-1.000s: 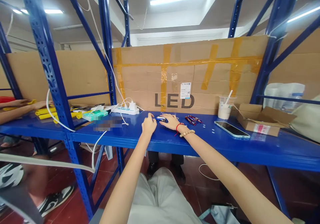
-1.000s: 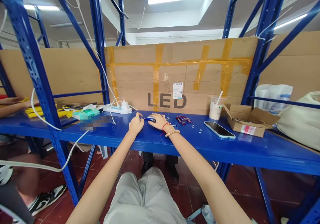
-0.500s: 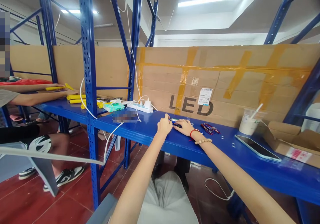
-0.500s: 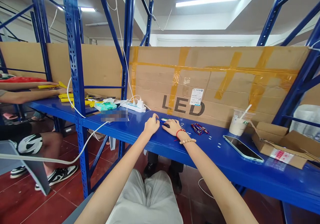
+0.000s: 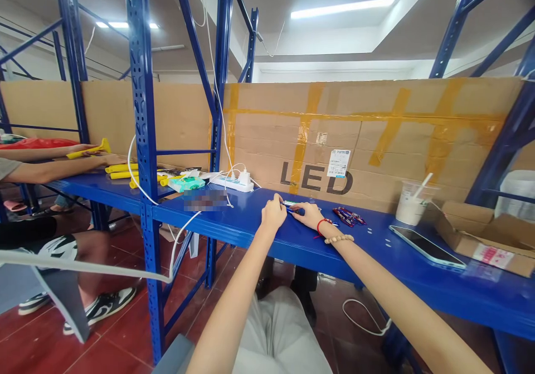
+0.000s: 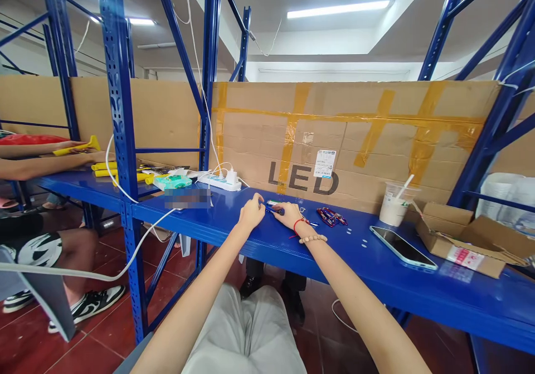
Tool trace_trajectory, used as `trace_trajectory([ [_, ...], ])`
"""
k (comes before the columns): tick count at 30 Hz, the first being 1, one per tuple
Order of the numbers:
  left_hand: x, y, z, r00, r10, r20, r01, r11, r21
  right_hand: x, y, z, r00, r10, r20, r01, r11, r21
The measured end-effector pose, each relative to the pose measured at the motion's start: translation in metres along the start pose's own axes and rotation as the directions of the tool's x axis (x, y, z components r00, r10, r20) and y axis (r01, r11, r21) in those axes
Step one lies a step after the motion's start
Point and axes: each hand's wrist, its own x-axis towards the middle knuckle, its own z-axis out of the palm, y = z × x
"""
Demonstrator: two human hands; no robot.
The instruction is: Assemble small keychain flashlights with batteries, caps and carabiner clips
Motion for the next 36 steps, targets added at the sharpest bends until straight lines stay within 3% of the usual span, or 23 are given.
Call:
trace_trajectory([
  [7,0.0,-0.001,-0.001,0.999,0.022,0.047,-0.022,1.0,-0.014,0.0,-0.004,-0.004,1.0,0.013,0.019,-0.014,0.999,0.045],
  [14,-0.002,0.001,-0.003,0.998,0.055,0.014,-0.055,0.998,-0.016,-0.001,-0.005,-0.007,0.999,0.053,0.006,-0.053,0.995,0.088],
  [21,-0.002,-0.002,0.0,0.99,0.121,0.072,-0.125,0.991,0.047,-0.003,-0.006,-0.008,0.998,0.063,-0.019,-0.061,0.993,0.103],
  [29,0.004,-0.008,0.005,0.979,0.167,0.116,-0.173,0.984,0.047,-0.002,-0.005,-0.008,0.98,0.128,-0.153,-0.063,0.926,0.373],
  [36,0.007,-0.008,0.003,0.968,0.193,0.162,-0.205,0.977,0.057,-0.001,-0.009,-0.007,0.985,0.145,-0.096,-0.064,0.814,0.577],
])
